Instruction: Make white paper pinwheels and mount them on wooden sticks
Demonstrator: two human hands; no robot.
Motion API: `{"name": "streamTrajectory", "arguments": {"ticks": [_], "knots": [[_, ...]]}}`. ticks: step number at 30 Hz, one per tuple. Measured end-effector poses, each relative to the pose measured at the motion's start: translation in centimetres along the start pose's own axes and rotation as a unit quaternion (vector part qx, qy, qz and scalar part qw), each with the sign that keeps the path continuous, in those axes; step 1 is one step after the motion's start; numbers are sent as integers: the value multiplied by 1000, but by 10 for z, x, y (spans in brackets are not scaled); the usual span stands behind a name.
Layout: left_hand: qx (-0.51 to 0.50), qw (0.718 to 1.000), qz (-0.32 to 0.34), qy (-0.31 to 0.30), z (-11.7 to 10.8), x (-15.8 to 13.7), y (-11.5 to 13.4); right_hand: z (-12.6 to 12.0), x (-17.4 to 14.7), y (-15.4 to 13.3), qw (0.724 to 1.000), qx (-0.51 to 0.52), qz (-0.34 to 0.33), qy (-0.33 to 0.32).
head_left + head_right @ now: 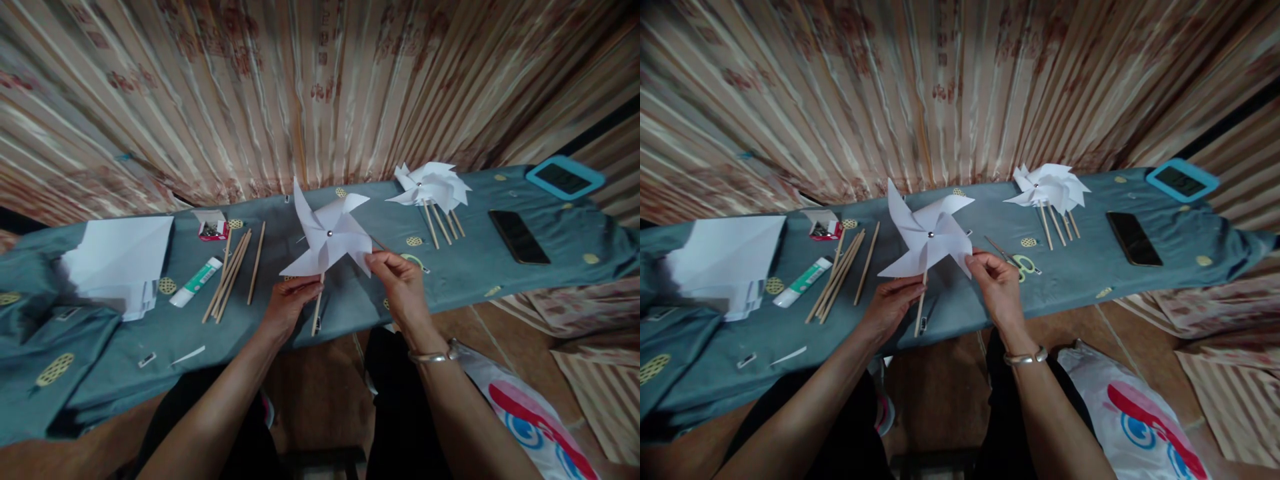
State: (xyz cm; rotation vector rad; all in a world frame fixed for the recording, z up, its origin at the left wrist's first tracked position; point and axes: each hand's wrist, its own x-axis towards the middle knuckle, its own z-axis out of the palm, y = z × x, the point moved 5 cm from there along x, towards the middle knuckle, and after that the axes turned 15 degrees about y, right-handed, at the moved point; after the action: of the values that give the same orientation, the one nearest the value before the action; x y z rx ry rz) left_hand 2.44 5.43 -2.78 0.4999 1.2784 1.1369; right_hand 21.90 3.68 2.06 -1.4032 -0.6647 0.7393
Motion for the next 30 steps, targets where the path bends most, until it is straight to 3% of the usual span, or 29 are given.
{"name": "streamTrajectory", "arguments": {"ticks": [12, 30], "knots": [[3, 1000, 2, 4, -2, 2, 0, 18, -20, 4, 996, 20, 55, -69], [-9, 1000, 4, -14, 1, 2, -5, 39, -36, 16, 989, 38, 54, -129]]}}
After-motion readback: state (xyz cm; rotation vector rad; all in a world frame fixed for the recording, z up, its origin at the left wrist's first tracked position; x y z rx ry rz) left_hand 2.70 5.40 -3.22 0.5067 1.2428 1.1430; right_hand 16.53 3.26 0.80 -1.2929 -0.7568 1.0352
